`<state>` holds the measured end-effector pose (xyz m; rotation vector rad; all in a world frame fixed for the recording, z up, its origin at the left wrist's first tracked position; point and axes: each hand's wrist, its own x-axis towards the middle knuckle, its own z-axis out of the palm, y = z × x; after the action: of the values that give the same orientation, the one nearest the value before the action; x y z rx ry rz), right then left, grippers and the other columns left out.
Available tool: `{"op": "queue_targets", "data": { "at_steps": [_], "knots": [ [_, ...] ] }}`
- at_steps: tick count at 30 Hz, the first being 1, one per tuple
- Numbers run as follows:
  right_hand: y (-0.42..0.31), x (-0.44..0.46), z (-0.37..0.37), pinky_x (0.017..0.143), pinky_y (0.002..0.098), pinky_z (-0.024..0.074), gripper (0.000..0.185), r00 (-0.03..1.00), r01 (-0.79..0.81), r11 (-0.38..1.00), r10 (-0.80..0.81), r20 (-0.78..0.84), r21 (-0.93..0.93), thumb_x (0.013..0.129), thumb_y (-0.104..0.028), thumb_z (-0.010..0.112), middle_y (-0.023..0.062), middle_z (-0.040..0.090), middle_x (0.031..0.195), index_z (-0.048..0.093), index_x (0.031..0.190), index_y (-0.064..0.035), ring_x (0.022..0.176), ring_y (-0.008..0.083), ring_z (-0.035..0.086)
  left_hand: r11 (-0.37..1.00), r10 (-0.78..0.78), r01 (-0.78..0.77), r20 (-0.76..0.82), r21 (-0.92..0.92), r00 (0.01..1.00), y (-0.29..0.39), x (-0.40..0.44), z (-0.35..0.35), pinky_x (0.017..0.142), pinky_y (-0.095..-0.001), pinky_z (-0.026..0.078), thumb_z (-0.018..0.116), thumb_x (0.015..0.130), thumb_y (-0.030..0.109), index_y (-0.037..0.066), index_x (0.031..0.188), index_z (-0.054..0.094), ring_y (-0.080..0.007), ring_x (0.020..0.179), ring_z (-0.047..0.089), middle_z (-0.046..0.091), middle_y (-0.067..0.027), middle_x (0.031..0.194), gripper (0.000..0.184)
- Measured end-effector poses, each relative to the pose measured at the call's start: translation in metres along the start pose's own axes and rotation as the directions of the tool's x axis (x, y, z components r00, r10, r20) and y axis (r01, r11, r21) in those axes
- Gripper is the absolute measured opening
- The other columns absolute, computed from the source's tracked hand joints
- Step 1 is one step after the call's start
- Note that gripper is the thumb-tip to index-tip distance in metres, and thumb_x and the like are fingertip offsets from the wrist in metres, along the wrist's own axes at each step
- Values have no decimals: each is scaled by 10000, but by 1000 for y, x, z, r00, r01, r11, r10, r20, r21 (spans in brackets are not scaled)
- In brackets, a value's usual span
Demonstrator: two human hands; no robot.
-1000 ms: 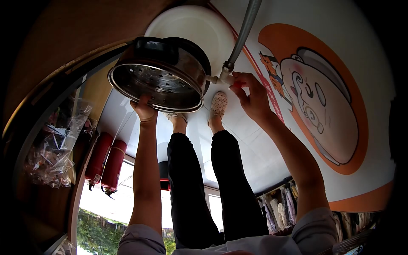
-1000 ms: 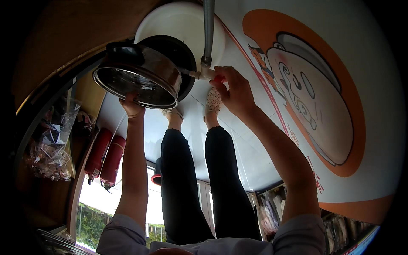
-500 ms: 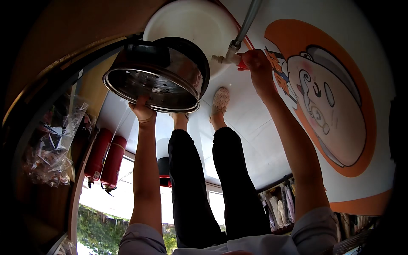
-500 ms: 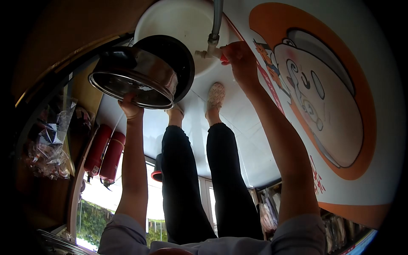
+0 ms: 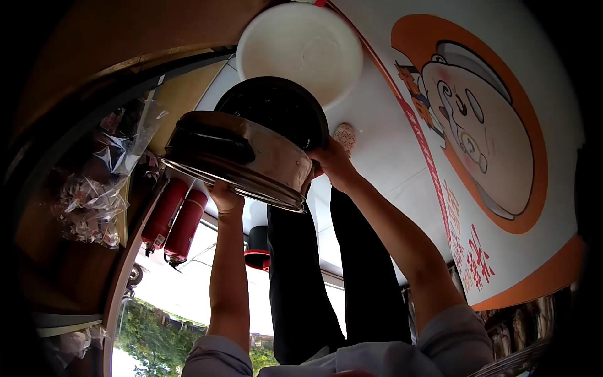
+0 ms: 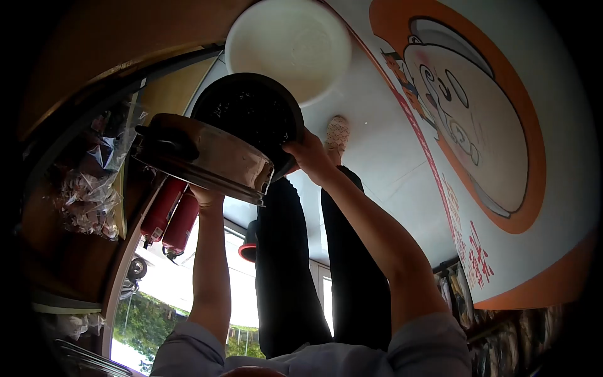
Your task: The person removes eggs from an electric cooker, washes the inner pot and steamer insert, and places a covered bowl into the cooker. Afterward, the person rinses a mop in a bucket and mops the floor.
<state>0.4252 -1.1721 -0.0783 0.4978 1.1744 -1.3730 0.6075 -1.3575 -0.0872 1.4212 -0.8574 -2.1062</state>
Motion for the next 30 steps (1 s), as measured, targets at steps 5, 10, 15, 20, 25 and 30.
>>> {"op": "queue_targets", "data": {
  "at_steps": [5,10,15,20,25,30],
  "knots": [
    [-25,-114,20,618,274,569,362,994,106,989,-104,-22,100,833,-25,516,99,584,921,437,1181,33,797,160,627,849,51,-45,4,527,999,75,-98,40,733,-281,465,579,688,8,7,875,633,-177,797,584,623,-69,889,195],
    [-30,-234,40,750,256,501,360,957,266,955,-278,-83,-127,895,-129,549,77,600,1032,444,1216,-7,900,110,583,779,167,-247,189,577,968,161,-196,128,667,-255,461,585,679,44,-18,958,571,-109,735,545,608,-38,828,287],
    [-19,-369,69,907,298,428,461,790,554,828,-556,-258,-88,892,-133,581,85,575,1135,401,1303,-26,1043,153,527,669,-40,-229,342,707,939,229,-268,163,632,-262,467,627,670,69,-35,958,563,-104,695,550,610,-70,851,313],
    [38,-476,99,837,278,462,346,646,664,740,-495,-580,109,855,-105,600,79,595,1089,508,1167,12,976,133,547,193,-184,-678,704,710,686,271,-348,222,623,-289,471,635,659,72,-65,916,622,-159,671,594,598,-101,960,291],
    [111,-559,115,805,261,463,321,415,809,582,-466,-781,82,838,-106,626,52,615,1019,543,1128,4,923,114,560,163,-378,-830,811,534,447,260,-449,262,588,-285,459,642,667,72,-30,972,601,-141,615,558,607,-90,746,325],
    [188,-627,103,717,241,483,359,242,954,231,-223,-944,189,829,-84,630,30,616,982,526,1171,-52,845,98,571,147,-578,-944,800,295,161,192,-562,283,564,-285,449,637,673,49,-22,910,575,-137,613,555,594,-79,723,255]
  ]
}}
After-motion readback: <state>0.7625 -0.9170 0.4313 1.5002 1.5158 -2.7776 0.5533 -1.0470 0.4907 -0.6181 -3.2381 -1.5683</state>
